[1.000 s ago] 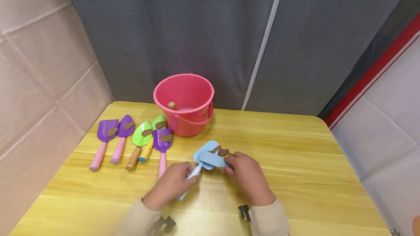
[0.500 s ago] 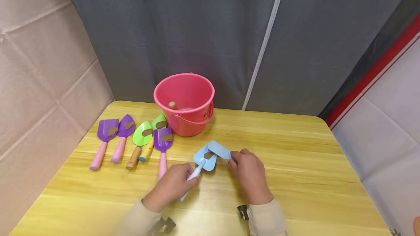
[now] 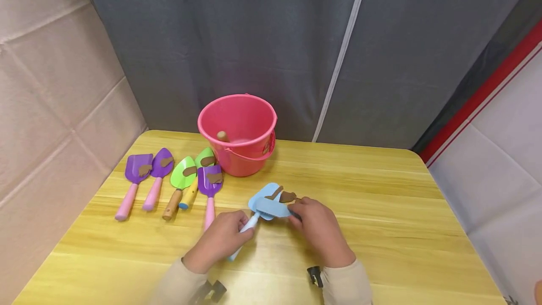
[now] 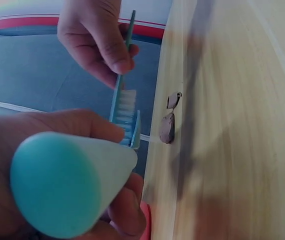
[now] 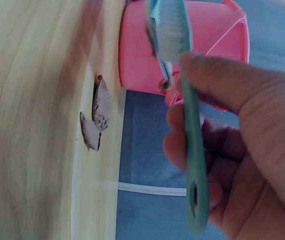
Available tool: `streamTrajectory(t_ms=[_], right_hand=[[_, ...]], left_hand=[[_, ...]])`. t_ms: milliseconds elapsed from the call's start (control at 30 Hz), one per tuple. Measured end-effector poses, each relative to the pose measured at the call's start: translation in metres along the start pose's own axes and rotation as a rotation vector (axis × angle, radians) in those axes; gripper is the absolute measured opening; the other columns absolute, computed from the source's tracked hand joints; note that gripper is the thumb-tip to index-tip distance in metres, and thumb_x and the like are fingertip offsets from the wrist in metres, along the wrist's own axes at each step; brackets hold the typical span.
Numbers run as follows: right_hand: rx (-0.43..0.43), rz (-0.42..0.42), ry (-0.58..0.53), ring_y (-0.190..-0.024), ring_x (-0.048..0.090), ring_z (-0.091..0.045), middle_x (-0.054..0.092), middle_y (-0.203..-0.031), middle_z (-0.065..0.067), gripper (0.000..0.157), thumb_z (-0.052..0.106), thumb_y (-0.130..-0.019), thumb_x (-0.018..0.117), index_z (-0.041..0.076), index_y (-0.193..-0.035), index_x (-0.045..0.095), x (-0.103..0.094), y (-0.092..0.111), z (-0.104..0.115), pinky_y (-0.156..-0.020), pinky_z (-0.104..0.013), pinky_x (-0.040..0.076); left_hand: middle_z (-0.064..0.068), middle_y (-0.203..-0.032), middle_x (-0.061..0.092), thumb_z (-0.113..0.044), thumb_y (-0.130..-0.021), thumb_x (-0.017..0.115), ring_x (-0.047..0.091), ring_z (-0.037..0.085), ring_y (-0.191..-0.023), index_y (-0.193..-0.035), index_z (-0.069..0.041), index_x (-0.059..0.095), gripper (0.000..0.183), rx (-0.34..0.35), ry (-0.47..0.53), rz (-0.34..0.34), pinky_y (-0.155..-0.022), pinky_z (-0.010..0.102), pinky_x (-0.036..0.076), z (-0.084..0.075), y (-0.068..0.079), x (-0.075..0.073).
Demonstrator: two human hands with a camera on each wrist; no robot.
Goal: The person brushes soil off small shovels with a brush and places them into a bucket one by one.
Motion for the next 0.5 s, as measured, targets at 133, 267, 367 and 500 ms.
streamTrajectory(t_ms=[133, 267, 367, 500], right_hand=[[0.048, 0.004, 0.009, -0.062, 0.050, -0.010, 0.058, -0.079, 0.006, 0.021, 0.015, -0.080, 0.083, 0.013, -0.100, 0.077, 0.0000, 0.0003, -0.0004, -0.056, -0.031, 0.045], [0.106, -0.006, 0.009, -0.059, 0.048, -0.011, 0.059, -0.077, 0.002, 0.024, 0.016, -0.081, 0.083, 0.011, -0.103, 0.078, -0.0008, -0.0005, -0.0016, -0.052, -0.031, 0.042], [0.156, -0.038, 0.018, -0.057, 0.047, -0.011, 0.059, -0.076, 0.000, 0.024, 0.016, -0.082, 0.083, 0.009, -0.104, 0.078, -0.0019, -0.0003, -0.0038, -0.050, -0.030, 0.040], [0.207, -0.144, 0.052, -0.058, 0.054, -0.018, 0.063, -0.078, -0.006, 0.023, 0.015, -0.082, 0.082, 0.006, -0.103, 0.077, -0.0054, 0.0010, -0.0088, -0.049, -0.036, 0.045]], left_hand=[[-0.006, -0.059, 0.049, -0.018, -0.084, 0.073, 0.046, 0.009, -0.055, -0.074, -0.013, 0.059, 0.018, 0.005, 0.010, 0.010, -0.049, 0.026, 0.041, -0.0007, -0.0002, 0.0000], [-0.006, -0.059, 0.049, -0.019, -0.084, 0.073, 0.047, 0.009, -0.054, -0.075, -0.013, 0.058, 0.018, -0.004, 0.010, 0.024, -0.049, 0.026, 0.041, -0.0018, 0.0011, 0.0000], [-0.006, -0.059, 0.050, -0.019, -0.084, 0.073, 0.047, 0.009, -0.054, -0.074, -0.013, 0.058, 0.019, -0.009, 0.005, 0.033, -0.049, 0.026, 0.041, -0.0024, 0.0026, 0.0002], [-0.006, -0.059, 0.050, -0.019, -0.084, 0.073, 0.047, 0.009, -0.055, -0.075, -0.013, 0.059, 0.018, -0.008, 0.001, 0.033, -0.049, 0.026, 0.041, -0.0023, 0.0040, 0.0000]])
Point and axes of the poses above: each hand's wrist, its own y-axis away from the middle knuckle, its own x-axis out of the palm, z = x × y, the point moved 4 cm from there along -y, towards the middle knuckle
